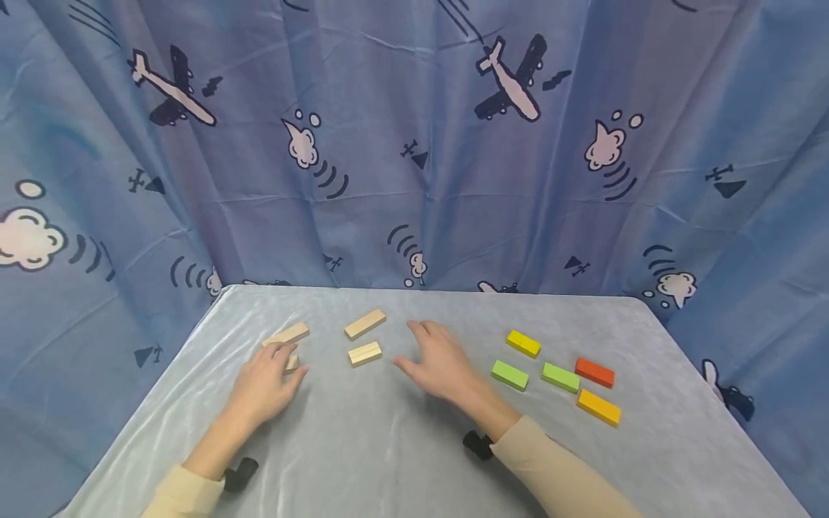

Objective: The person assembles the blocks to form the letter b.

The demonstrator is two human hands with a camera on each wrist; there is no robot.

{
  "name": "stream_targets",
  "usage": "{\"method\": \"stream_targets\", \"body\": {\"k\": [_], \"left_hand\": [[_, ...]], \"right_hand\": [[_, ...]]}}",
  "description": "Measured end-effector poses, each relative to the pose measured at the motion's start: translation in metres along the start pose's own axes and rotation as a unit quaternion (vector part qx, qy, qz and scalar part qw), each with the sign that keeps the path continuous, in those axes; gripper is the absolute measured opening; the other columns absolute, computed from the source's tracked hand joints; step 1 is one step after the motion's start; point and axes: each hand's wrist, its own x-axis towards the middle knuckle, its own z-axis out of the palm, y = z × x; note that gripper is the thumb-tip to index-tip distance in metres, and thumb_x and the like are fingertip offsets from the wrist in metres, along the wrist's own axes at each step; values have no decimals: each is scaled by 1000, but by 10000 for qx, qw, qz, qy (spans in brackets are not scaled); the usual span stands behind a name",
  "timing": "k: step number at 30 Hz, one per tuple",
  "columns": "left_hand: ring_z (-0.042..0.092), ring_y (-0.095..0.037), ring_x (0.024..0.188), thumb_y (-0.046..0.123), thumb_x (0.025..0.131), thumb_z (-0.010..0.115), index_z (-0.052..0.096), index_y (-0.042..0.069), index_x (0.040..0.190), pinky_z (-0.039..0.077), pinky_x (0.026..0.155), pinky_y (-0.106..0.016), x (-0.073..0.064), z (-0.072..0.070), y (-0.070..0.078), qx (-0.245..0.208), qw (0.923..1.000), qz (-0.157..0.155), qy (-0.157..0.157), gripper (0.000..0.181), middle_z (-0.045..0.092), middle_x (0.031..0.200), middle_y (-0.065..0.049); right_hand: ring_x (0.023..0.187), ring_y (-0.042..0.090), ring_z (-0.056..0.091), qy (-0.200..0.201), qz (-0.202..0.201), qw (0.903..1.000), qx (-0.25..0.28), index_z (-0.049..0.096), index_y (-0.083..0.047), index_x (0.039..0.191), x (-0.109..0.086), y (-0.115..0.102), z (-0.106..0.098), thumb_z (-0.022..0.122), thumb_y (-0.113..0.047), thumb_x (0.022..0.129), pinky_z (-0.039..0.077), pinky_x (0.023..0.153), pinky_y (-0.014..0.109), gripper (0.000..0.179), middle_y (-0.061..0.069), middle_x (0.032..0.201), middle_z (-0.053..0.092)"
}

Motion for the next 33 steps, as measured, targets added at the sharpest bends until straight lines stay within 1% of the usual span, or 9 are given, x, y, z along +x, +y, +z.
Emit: {"method": "stream_targets", "body": {"k": [5,8,13,16,19,22,26,29,33], "left_hand": [[59,-48,110,26,95,71,63,-3,129,47,89,-63,0,-1,-9,205,9996,-99,-144,45,61,123,-26],[60,-47,105,27,96,68,64,-3,129,48,87,-62,2,-2,-13,224,9992,-226,-248,44,61,120,-26],[60,-44,102,28,97,65,66,-2,126,50,80,-62,5,-4,-20,130,9978,-564,-332,42,61,114,-23],[59,-42,101,31,96,66,66,-2,127,50,78,-62,6,-4,-23,121,9962,-759,-411,45,60,110,-22],[60,-43,101,36,95,67,65,-4,126,50,79,-62,6,-3,-25,162,9941,-939,-517,51,60,109,-23],[61,-43,94,41,93,68,66,-6,117,50,77,-61,6,-2,-26,193,9917,-1150,-539,53,61,102,-24],[59,-39,79,45,91,70,65,-4,103,49,73,-58,9,0,-26,181,9886,-1386,-554,51,59,89,-20],[57,-35,71,46,90,71,64,-1,94,49,70,-56,12,2,-27,140,9874,-1466,-585,48,59,81,-17],[53,-29,66,45,87,72,60,5,83,47,64,-52,16,3,-28,121,9869,-1448,-706,42,57,76,-11]], "right_hand": [[126,33,54,-56,-125,9998,166,54,-3,143,13,-8,13,72,-45,93,45,105,48,68,16,135,59],[125,31,55,-171,-116,9996,213,56,-3,142,20,-12,21,71,-47,93,45,105,47,67,15,134,60],[124,32,56,-359,7,9987,367,58,-2,139,31,-17,31,72,-46,92,46,103,47,66,17,133,60],[121,34,57,-448,27,9984,350,59,-1,137,36,-20,38,72,-46,91,46,102,47,66,20,130,60],[118,33,58,-573,59,9980,255,59,0,136,40,-22,45,72,-47,90,47,100,46,67,20,128,61],[113,30,59,-692,133,9972,248,60,0,135,44,-23,51,73,-49,89,49,97,44,69,18,127,62],[110,28,59,-805,240,9958,354,60,1,135,49,-25,57,74,-50,89,49,94,43,70,17,128,62],[109,27,60,-853,260,9952,403,61,1,134,53,-26,60,75,-50,88,49,93,43,70,17,128,62],[103,25,59,-901,216,9950,360,62,3,131,56,-28,64,76,-48,87,50,89,41,68,16,122,64]]}}
